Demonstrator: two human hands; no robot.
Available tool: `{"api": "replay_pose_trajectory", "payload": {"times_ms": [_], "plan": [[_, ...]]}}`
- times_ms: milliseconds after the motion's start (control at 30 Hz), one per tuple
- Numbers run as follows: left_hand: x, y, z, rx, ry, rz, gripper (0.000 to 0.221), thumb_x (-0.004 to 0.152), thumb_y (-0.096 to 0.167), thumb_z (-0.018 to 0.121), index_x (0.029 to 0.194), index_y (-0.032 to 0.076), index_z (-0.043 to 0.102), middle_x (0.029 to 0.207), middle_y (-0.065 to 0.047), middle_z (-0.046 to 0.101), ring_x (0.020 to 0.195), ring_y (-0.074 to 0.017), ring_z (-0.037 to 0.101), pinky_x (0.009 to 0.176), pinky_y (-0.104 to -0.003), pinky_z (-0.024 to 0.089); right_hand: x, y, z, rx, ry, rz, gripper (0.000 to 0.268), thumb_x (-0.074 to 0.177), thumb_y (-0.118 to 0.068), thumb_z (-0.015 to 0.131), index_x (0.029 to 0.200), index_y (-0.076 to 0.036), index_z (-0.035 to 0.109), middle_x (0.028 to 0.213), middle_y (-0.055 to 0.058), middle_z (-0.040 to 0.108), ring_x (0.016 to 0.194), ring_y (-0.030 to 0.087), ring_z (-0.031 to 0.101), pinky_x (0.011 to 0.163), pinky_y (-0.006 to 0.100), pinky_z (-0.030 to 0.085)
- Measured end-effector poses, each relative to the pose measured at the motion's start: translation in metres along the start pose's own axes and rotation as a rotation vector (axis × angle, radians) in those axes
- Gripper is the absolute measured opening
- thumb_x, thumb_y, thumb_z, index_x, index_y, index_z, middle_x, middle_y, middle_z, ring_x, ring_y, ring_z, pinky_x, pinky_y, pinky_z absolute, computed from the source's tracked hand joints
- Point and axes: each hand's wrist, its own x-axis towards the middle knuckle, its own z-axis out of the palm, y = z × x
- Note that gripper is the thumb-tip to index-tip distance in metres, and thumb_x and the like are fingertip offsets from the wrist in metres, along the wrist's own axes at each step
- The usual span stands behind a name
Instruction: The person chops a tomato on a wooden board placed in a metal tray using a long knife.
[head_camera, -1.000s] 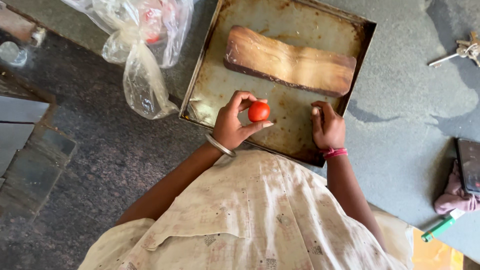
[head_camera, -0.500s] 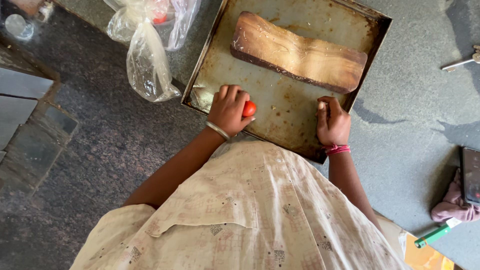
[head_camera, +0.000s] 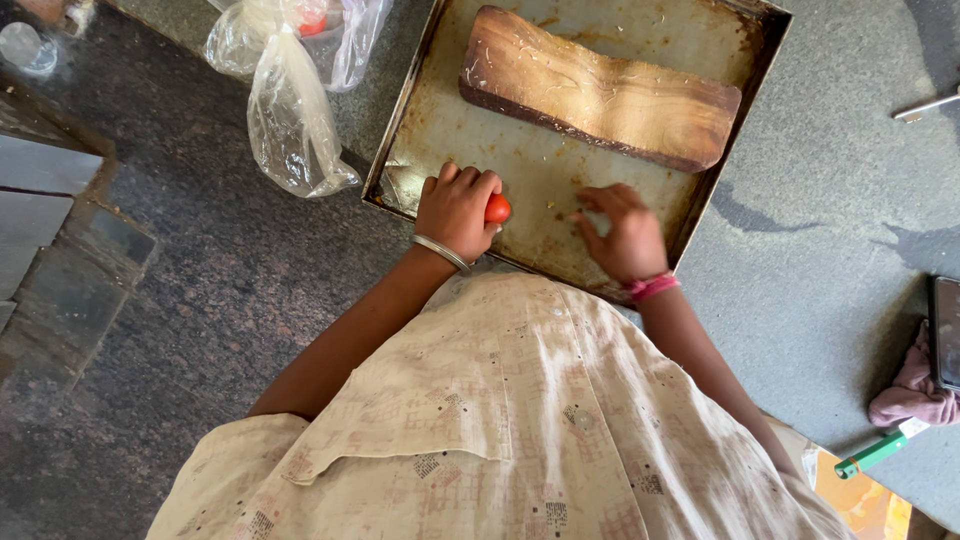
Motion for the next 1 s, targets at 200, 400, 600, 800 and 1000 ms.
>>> {"api": "replay_pose_trajectory", "payload": {"times_ms": [200,400,600,800,1000], "plan": [[0.000,0.001,-0.001,0.000,-0.005,-0.013,0.045,0.066,0.014,0.087,0.103,0.018,0.060,0.101,-0.002,0.066,0.105,-0.0313,0.055,0.082,-0.048,0.044,0.025,-0.008,0.021,-0.109,-0.065,-0.085,0.010,0.085,-0.012,0.079,0.094,-0.008,0.075,0.089,0.013,0.069,0.087,0.035,0.068,0.079,0.042,0.056],[0.002,-0.002,0.001,-0.029,0.000,-0.030,0.048,0.063,0.012,0.087,0.102,0.018,0.060,0.102,-0.002,0.066,0.104,-0.0323,0.056,0.081,-0.050,0.045,0.006,0.001,-0.032,0.022,-0.238,-0.017,0.011,0.091,-0.017,0.075,0.097,-0.008,0.076,0.092,0.012,0.073,0.082,0.029,0.070,0.074,0.040,0.057],[-0.001,-0.007,-0.003,-0.145,0.016,-0.005,0.048,0.064,0.009,0.088,0.103,0.016,0.060,0.102,-0.003,0.066,0.100,-0.0337,0.056,0.081,-0.046,0.045,-0.111,-0.013,-0.117,-0.113,-0.516,0.515,0.023,0.088,-0.031,0.078,0.085,-0.008,0.074,0.084,0.008,0.077,0.071,0.023,0.075,0.068,0.036,0.061],[0.004,-0.005,-0.012,-0.280,-0.023,0.105,0.050,0.065,0.013,0.091,0.104,0.014,0.060,0.099,-0.006,0.067,0.094,-0.0349,0.054,0.084,-0.046,0.045,-0.246,0.029,-0.118,-0.012,-0.906,0.818,0.028,0.081,-0.002,0.061,0.104,-0.014,0.074,0.096,0.005,0.081,0.088,0.020,0.080,0.082,0.033,0.063],[0.016,0.012,-0.007,-0.300,-0.079,0.273,0.048,0.067,0.008,0.085,0.107,0.013,0.060,0.103,-0.006,0.070,0.103,-0.0355,0.057,0.089,-0.047,0.045,-0.261,0.018,-0.121,-0.147,-0.842,0.914,0.016,0.087,-0.017,0.074,0.102,-0.013,0.075,0.100,0.005,0.084,0.097,0.021,0.080,0.089,0.032,0.062]]}}
